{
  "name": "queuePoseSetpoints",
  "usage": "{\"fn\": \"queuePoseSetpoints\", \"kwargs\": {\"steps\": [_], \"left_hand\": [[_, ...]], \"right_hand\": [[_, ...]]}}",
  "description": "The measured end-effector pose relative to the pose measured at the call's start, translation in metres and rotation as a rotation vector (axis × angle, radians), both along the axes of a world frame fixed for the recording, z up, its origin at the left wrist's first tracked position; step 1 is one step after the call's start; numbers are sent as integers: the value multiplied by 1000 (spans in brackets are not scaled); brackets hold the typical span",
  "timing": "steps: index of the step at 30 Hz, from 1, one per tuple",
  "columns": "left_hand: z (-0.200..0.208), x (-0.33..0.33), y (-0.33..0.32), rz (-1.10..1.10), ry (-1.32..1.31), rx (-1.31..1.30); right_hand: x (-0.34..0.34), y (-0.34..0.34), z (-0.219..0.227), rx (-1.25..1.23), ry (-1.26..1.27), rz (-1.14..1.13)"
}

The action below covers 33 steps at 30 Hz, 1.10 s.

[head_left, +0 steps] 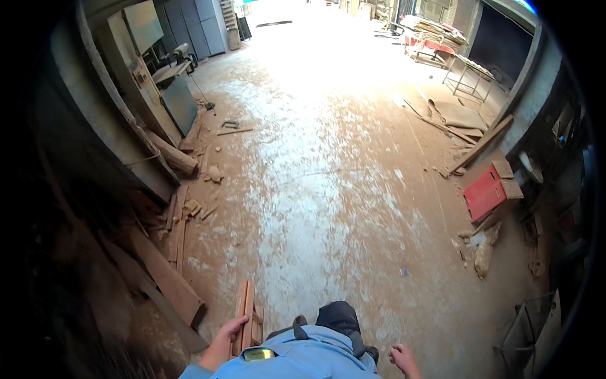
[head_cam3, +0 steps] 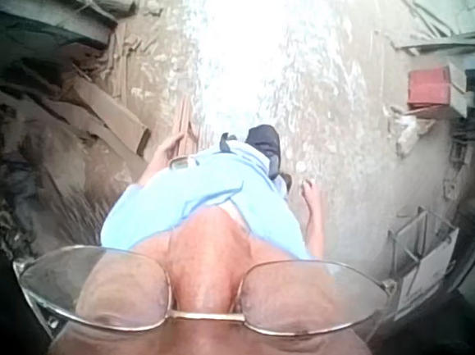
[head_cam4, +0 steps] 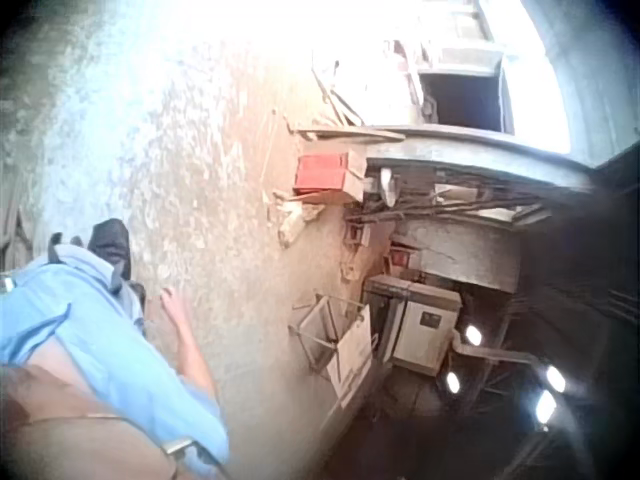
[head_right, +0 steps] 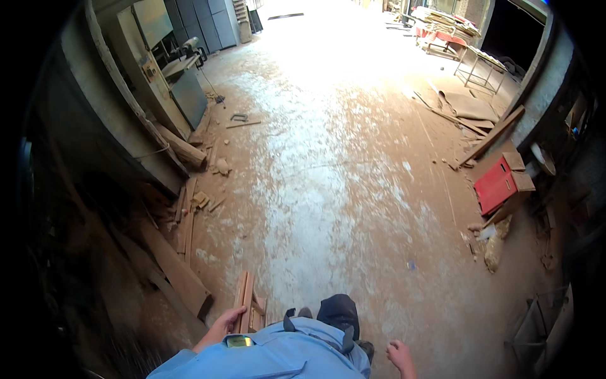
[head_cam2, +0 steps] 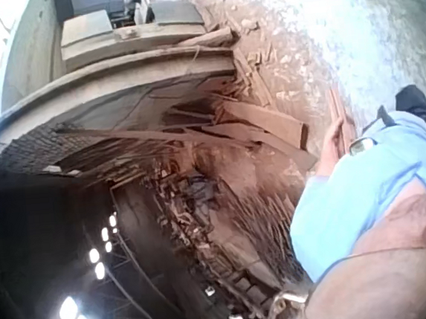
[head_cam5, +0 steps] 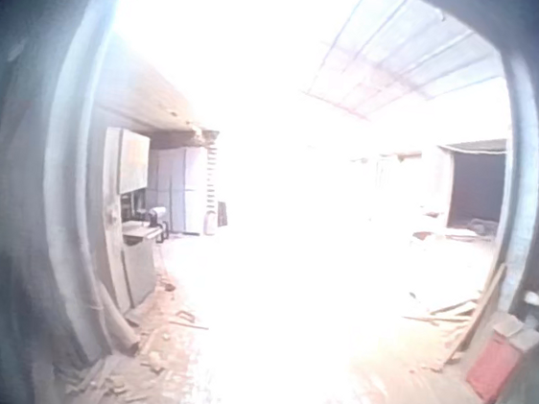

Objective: The person assembles a wooden chair frame by inserting brass dowels and tightening them with a screwdriver. They secure the vertical legs to the horizontal seat frame, then lift the completed structure to inspect it before walking across the workshop.

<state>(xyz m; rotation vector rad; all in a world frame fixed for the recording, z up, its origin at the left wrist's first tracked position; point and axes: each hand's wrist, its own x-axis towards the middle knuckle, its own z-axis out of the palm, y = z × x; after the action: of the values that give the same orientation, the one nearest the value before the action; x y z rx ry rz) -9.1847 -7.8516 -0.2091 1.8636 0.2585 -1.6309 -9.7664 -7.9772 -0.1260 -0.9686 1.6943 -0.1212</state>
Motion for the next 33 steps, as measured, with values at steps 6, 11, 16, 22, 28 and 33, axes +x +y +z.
{"fn": "queuePoseSetpoints", "kwargs": {"steps": [6, 11, 16, 22, 28, 33], "left_hand": [[-40, 27, -209, 58, 71, 45], [-15, 90, -338, 99, -35, 30], [-23, 119, -472, 112, 9, 32], [-131, 200, -565, 269, 282, -39], [-107, 225, -832, 90, 290, -6], [-86, 287, -997, 74, 254, 13]], "right_hand": [[-183, -102, -221, -100, 255, 205], [7, -342, -156, 79, -38, -21], [147, -637, -21, -98, -42, 297], [279, -826, -25, -288, -26, 1023], [297, -928, -59, -169, -114, 835], [397, -1087, 33, -133, -45, 973]]}}
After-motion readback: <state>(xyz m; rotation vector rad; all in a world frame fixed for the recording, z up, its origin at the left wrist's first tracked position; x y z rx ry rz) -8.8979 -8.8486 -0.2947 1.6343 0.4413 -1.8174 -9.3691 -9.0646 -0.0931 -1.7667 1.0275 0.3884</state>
